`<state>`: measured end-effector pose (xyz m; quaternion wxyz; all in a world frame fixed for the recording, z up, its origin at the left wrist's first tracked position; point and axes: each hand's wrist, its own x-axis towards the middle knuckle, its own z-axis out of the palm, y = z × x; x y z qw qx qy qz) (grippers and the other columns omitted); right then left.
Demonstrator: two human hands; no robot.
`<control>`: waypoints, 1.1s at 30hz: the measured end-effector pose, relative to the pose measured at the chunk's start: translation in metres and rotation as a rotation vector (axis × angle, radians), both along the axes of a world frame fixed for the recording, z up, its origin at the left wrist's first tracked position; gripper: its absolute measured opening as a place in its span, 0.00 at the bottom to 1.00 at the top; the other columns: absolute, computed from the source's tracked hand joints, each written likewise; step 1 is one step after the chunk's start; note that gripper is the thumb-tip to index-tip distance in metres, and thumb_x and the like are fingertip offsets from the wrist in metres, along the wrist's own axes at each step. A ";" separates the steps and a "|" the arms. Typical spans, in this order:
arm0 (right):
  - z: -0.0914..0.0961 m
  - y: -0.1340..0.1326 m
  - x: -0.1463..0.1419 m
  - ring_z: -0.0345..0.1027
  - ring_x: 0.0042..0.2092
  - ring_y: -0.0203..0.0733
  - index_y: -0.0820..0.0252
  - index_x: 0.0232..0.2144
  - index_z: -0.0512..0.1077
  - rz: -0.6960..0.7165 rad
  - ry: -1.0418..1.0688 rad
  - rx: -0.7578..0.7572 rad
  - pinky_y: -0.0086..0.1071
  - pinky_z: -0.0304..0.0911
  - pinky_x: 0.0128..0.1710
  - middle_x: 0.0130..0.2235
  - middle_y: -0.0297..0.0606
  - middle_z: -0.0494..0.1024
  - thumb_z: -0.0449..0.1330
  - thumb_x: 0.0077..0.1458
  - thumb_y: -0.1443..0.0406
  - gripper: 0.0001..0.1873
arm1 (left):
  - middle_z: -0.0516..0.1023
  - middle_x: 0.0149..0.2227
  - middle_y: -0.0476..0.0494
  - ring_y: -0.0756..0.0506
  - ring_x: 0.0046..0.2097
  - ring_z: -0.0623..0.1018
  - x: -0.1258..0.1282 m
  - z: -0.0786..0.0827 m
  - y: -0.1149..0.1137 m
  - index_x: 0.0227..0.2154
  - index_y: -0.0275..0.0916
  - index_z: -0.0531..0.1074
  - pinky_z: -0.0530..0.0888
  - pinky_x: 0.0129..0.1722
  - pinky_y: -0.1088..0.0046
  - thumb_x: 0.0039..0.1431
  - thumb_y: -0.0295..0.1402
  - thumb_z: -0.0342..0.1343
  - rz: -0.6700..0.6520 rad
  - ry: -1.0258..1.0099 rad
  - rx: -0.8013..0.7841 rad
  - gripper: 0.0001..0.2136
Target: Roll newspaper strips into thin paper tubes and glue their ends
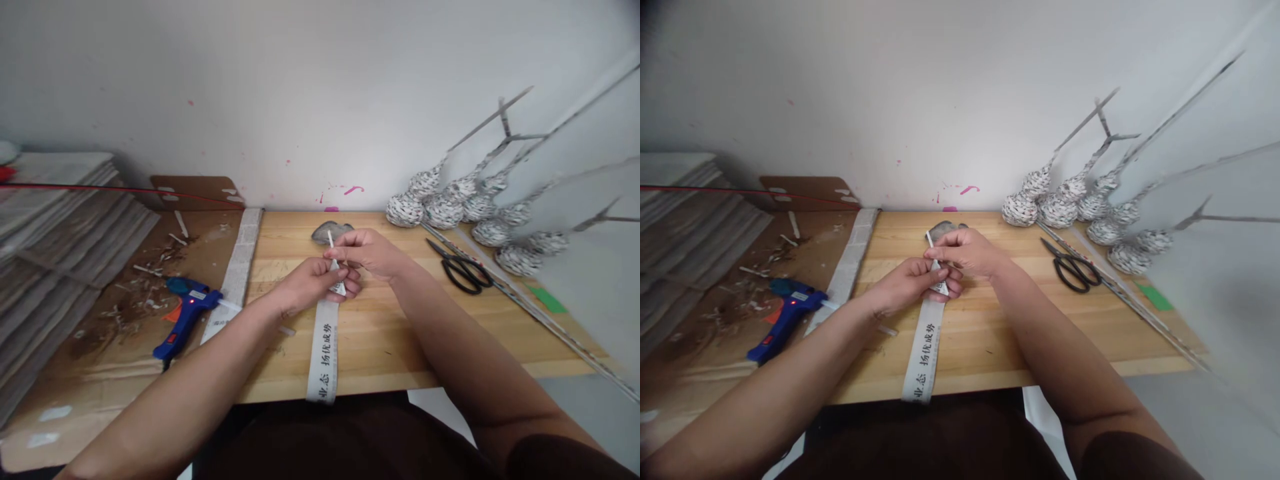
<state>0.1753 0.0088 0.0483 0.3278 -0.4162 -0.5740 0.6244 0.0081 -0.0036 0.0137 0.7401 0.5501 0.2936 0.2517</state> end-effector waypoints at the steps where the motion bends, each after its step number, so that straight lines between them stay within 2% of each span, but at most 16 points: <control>1: -0.001 0.000 -0.001 0.57 0.16 0.28 0.64 0.26 0.72 -0.030 0.010 -0.017 0.23 0.53 0.13 0.17 0.29 0.69 0.70 0.45 0.56 0.17 | 0.80 0.38 0.37 0.45 0.41 0.79 0.001 0.000 -0.001 0.39 0.32 0.76 0.75 0.44 0.64 0.59 0.41 0.59 -0.004 0.000 0.005 0.15; 5: -0.004 0.004 -0.003 0.51 0.15 0.24 0.62 0.20 0.66 -0.156 0.122 -0.029 0.21 0.44 0.12 0.17 0.25 0.66 0.73 0.40 0.58 0.20 | 0.81 0.37 0.39 0.45 0.41 0.79 0.003 0.001 -0.005 0.39 0.34 0.76 0.75 0.44 0.65 0.58 0.39 0.60 -0.026 0.022 0.020 0.13; 7: -0.004 0.006 -0.001 0.51 0.17 0.22 0.63 0.20 0.67 -0.185 0.153 -0.008 0.21 0.42 0.13 0.19 0.26 0.67 0.73 0.40 0.59 0.19 | 0.81 0.37 0.39 0.45 0.41 0.79 0.002 0.001 -0.005 0.39 0.34 0.76 0.75 0.44 0.65 0.59 0.38 0.58 -0.030 0.045 0.011 0.12; 12: -0.004 0.007 0.004 0.55 0.19 0.24 0.64 0.30 0.77 -0.017 0.095 -0.004 0.22 0.46 0.16 0.25 0.31 0.72 0.70 0.45 0.56 0.16 | 0.81 0.39 0.37 0.44 0.43 0.79 0.000 0.001 -0.004 0.41 0.34 0.76 0.75 0.46 0.63 0.60 0.39 0.57 -0.061 0.064 -0.005 0.13; 18: -0.005 0.006 -0.001 0.53 0.18 0.24 0.62 0.19 0.68 -0.194 0.160 -0.031 0.22 0.42 0.14 0.19 0.27 0.66 0.73 0.39 0.59 0.19 | 0.81 0.39 0.37 0.45 0.42 0.80 0.002 0.000 -0.004 0.41 0.34 0.76 0.75 0.47 0.63 0.60 0.41 0.57 -0.018 0.032 -0.023 0.14; 20: -0.005 0.006 0.000 0.53 0.18 0.24 0.62 0.22 0.69 -0.171 0.154 -0.032 0.22 0.42 0.14 0.20 0.27 0.68 0.72 0.41 0.58 0.18 | 0.81 0.39 0.37 0.45 0.42 0.80 0.002 0.000 -0.005 0.41 0.34 0.76 0.75 0.47 0.63 0.61 0.40 0.57 -0.016 0.027 -0.029 0.14; 24: -0.005 0.006 0.003 0.55 0.18 0.26 0.64 0.30 0.76 -0.024 0.087 -0.048 0.23 0.46 0.14 0.22 0.30 0.71 0.70 0.44 0.55 0.18 | 0.81 0.38 0.36 0.45 0.42 0.80 0.003 0.000 -0.005 0.40 0.33 0.76 0.75 0.46 0.63 0.60 0.40 0.57 -0.019 0.017 -0.035 0.14; 29: -0.005 0.007 0.001 0.52 0.18 0.24 0.63 0.19 0.68 -0.186 0.133 -0.021 0.22 0.43 0.14 0.18 0.27 0.66 0.74 0.38 0.58 0.20 | 0.81 0.37 0.37 0.46 0.40 0.80 0.004 -0.003 -0.005 0.39 0.34 0.76 0.75 0.42 0.67 0.59 0.41 0.59 -0.037 0.015 -0.030 0.14; 33: -0.004 0.007 0.005 0.54 0.19 0.25 0.64 0.30 0.76 -0.042 0.096 -0.028 0.22 0.43 0.14 0.22 0.30 0.69 0.70 0.45 0.55 0.18 | 0.81 0.38 0.37 0.45 0.42 0.80 0.003 -0.004 -0.005 0.39 0.34 0.76 0.74 0.43 0.66 0.59 0.41 0.58 -0.043 0.023 -0.030 0.14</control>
